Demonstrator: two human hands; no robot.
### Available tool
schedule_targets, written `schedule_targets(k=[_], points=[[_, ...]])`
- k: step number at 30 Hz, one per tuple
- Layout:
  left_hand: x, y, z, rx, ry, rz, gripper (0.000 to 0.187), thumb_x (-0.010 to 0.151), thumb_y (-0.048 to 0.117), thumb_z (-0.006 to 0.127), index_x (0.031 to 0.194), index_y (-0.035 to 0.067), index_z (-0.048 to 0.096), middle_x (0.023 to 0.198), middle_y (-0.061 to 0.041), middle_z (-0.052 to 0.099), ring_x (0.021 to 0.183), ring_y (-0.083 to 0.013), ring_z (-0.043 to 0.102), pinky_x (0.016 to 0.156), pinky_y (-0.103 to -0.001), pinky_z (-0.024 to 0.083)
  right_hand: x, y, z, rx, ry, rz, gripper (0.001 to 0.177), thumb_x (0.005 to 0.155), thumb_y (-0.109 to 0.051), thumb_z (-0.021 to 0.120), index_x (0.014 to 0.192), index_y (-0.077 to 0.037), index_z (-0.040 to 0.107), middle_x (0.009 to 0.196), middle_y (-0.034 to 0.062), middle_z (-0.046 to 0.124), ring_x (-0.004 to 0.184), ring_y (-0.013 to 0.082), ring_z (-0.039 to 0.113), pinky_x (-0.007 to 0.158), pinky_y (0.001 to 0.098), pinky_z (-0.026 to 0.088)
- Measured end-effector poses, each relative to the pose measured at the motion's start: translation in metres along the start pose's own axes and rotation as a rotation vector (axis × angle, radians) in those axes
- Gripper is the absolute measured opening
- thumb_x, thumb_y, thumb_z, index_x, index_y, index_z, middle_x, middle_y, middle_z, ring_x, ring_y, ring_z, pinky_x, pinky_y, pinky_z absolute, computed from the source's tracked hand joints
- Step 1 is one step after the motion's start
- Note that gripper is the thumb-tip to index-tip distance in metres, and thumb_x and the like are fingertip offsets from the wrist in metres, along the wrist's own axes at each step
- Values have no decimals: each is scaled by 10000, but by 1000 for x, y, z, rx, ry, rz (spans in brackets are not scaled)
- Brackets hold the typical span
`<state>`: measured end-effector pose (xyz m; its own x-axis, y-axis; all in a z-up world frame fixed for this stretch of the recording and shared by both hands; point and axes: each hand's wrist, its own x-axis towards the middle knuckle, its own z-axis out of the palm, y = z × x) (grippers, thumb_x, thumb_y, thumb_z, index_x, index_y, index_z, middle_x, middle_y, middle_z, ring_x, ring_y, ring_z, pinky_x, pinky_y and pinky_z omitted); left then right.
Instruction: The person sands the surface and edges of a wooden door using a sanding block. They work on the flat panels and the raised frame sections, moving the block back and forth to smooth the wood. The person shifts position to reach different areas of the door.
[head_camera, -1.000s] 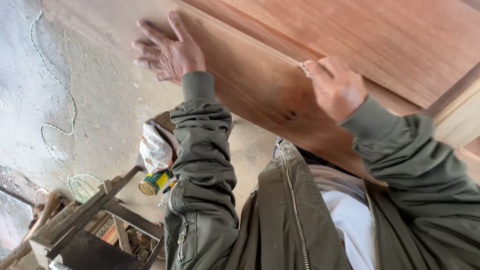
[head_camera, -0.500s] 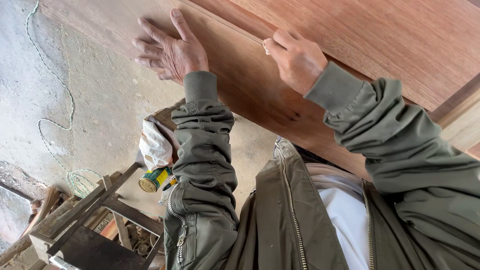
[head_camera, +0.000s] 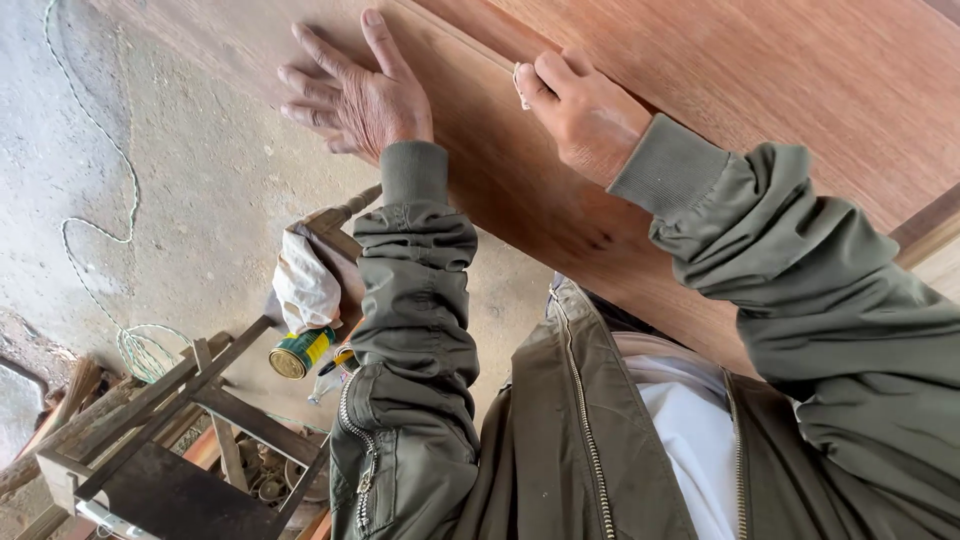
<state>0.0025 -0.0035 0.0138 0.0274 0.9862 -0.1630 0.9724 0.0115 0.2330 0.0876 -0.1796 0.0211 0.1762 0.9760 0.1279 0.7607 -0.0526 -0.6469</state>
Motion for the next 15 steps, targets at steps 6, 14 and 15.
schedule_targets(k=[6, 14, 15], points=[[2, -1, 4, 16, 34, -18, 732, 711, 688, 169, 1319, 295, 57, 1432, -106, 37, 1304, -396, -2, 914, -594, 152, -57, 0, -9, -113, 22, -46, 401, 741, 147, 349, 1136, 113, 417, 967, 161, 403, 766, 277, 365, 710, 365, 397], [4, -4, 6, 118, -22, 14, 768, 702, 713, 111, 1320, 282, -35, 1420, -139, -46, 1292, -403, -38, 924, -628, 121, 16, 1, 15, -30, 145, -39, 266, 652, 184, 357, 867, 45, 430, 876, 140, 362, 743, 249, 334, 556, 334, 363], [5, -2, 4, 119, -32, 29, 768, 702, 713, 111, 1320, 282, -35, 1420, -139, -46, 1292, -403, -38, 924, -628, 121, 10, -3, 11, -36, 151, -23, 266, 652, 184, 357, 867, 45, 430, 876, 140, 362, 743, 249, 334, 556, 334, 363]])
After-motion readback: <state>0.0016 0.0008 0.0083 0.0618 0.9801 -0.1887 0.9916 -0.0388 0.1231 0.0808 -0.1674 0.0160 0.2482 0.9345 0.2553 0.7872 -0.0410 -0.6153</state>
